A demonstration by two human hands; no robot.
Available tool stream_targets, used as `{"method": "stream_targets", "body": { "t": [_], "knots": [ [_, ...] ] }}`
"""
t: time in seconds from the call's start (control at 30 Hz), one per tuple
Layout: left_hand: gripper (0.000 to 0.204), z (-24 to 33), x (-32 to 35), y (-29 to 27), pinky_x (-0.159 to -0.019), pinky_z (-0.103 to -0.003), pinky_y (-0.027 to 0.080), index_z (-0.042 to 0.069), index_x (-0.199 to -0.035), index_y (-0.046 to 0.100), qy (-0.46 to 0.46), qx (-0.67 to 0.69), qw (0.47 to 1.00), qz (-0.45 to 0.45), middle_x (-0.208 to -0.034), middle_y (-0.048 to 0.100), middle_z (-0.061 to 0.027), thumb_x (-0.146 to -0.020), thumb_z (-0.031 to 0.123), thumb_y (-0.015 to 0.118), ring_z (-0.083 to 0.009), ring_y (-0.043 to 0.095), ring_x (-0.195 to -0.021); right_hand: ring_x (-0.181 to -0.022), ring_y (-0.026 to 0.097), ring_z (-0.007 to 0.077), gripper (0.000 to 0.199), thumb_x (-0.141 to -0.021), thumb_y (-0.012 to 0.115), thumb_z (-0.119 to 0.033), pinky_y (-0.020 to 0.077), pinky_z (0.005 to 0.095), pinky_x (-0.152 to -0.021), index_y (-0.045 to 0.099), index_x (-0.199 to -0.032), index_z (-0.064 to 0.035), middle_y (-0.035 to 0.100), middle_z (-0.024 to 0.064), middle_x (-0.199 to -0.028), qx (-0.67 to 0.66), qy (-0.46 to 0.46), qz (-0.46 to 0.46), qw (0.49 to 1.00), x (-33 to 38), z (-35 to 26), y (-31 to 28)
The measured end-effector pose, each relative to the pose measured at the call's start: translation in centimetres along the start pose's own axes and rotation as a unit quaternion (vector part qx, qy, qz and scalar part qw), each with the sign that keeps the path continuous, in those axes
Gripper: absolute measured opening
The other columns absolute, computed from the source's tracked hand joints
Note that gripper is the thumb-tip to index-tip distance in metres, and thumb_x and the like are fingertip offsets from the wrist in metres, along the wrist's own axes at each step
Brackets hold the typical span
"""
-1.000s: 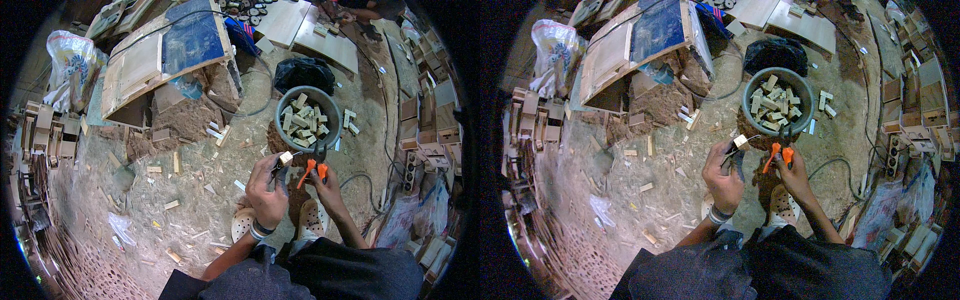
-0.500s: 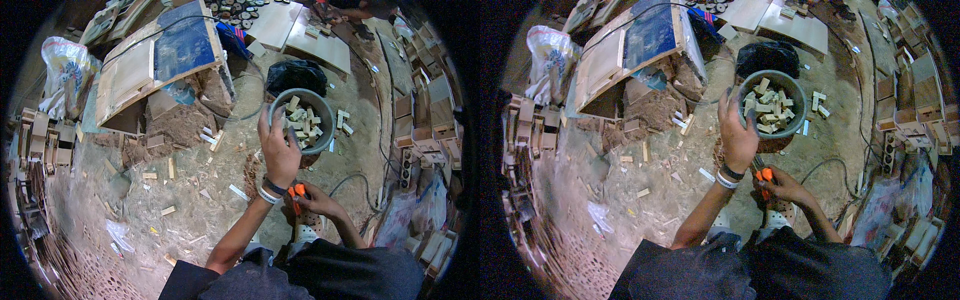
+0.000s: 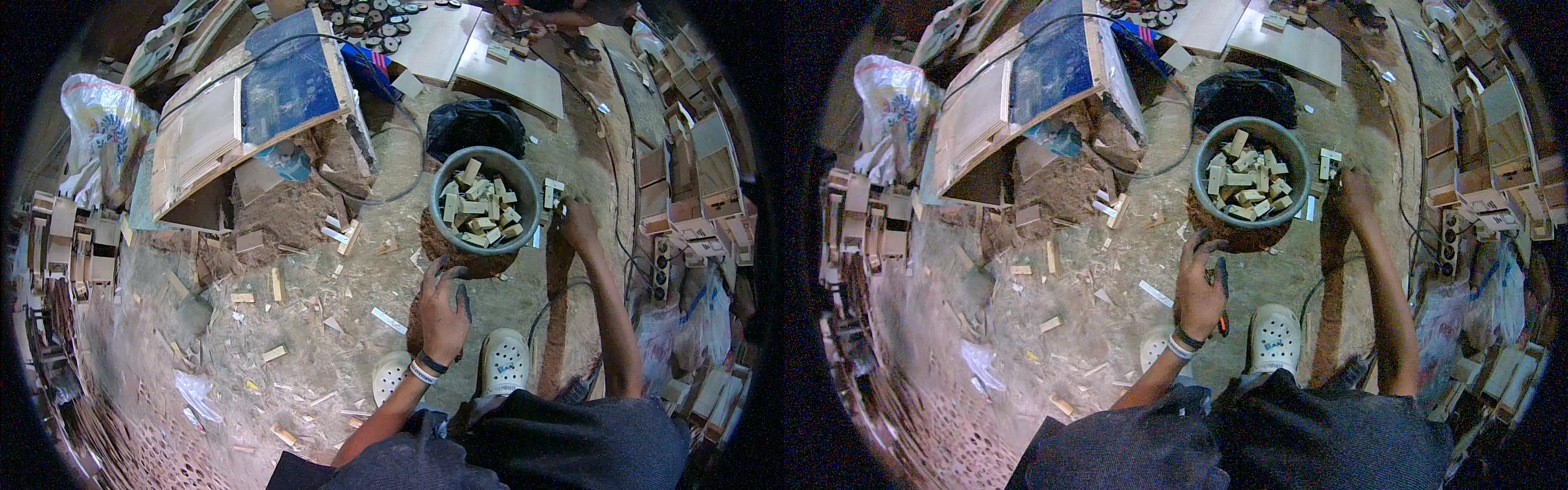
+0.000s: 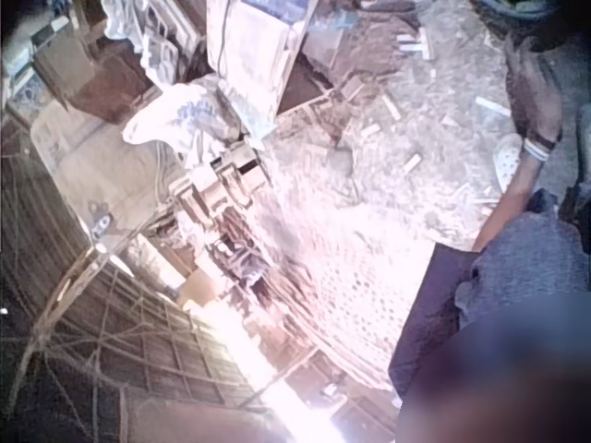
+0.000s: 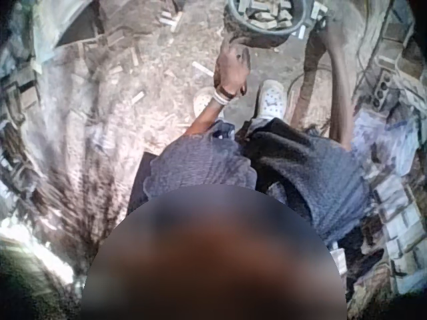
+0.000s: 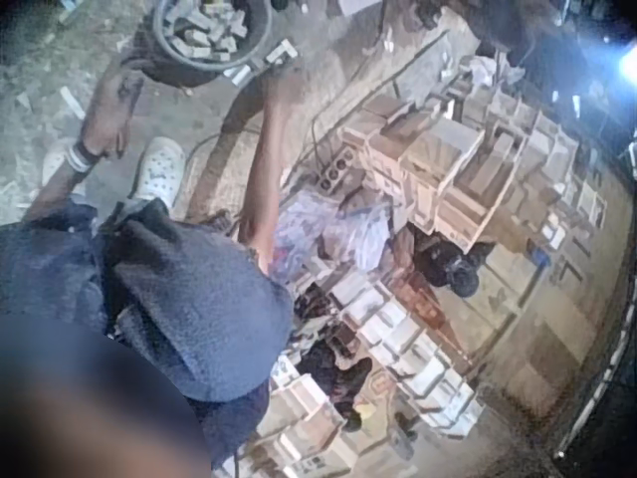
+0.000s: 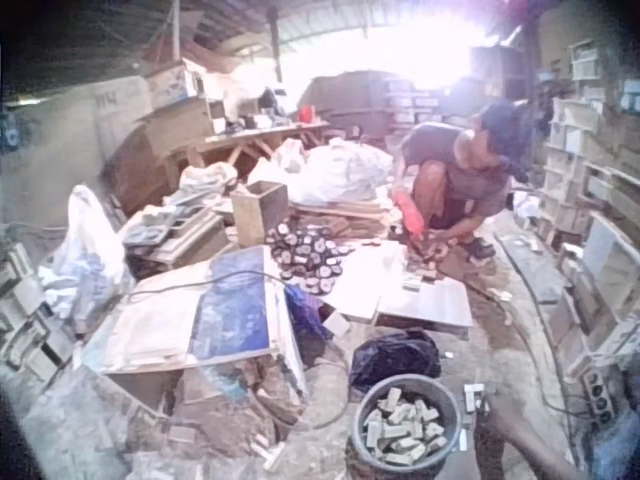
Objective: The person uses pliers to trim small wooden blocks one at a time, removing excess material and placing the trimmed pieces into a nearby bowl. The person repeatedly picks up blocks, trims them, and deposits them into the bowl throughout the clip.
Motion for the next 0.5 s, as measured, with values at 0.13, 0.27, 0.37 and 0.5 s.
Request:
{"method": "stream_targets", "body": {
  "t": [0.13,0.27,0.37,0.5],
  "knots": [
    [0.031,-0.5,-0.7,-1.1,-0.110,-0.046,0.042,0.000,-0.119,0.063,0.013,0.015,1.000,-0.005,-0.139,0.052,-0.0221,-0.089,0.000,0.063,-0.0402,0.051,-0.130,-0.092,0.068,0.0379,0.029,-0.078,0.072,-0.003,0.0544,0.0440,-0.079,0.064,-0.105,-0.0006,0.068,0.0241,-0.100,-0.191,0.054,0.025,0.980,1.2,2.0,-0.3],
    [0.026,-1.7,-1.4,-1.6,-0.107,-0.045,0.044,0.000,-0.116,0.066,0.000,0.043,0.999,0.001,-0.135,0.057,-0.0217,-0.090,0.002,0.062,-0.0397,0.055,-0.126,-0.090,0.070,0.0279,0.036,-0.079,0.066,0.006,0.0552,0.0374,-0.078,0.060,-0.114,-0.0008,0.070,0.0176,-0.102,-0.324,0.082,0.028,0.942,2.1,4.1,-1.6],
    [0.024,-2.2,-1.8,-1.3,-0.106,-0.044,0.045,0.000,-0.115,0.068,0.005,0.047,0.999,0.017,-0.131,0.059,-0.0230,-0.092,0.003,0.061,-0.0403,0.057,-0.124,-0.091,0.069,0.0248,0.034,-0.084,0.063,0.009,0.0549,0.0361,-0.080,0.058,-0.116,0.0000,0.070,0.0147,-0.101,-0.394,-0.011,0.089,0.915,3.3,2.8,-4.0],
    [0.024,-2.2,-1.9,-1.1,-0.106,-0.042,0.045,-0.002,-0.115,0.067,0.004,0.062,0.998,0.013,-0.129,0.061,-0.0229,-0.092,0.003,0.061,-0.0389,0.058,-0.123,-0.095,0.069,0.0247,0.037,-0.089,0.063,0.008,0.0550,0.0360,-0.084,0.057,-0.124,-0.0013,0.071,0.0124,-0.106,-0.382,-0.073,0.158,0.908,5.2,-2.0,-9.1]
  ]
}}
Point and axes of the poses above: each hand's wrist, its own x-axis away from the middle knuckle, its own y-axis out of the palm, z = x × y, the point moved 5 cm from there along -x, towards the middle knuckle
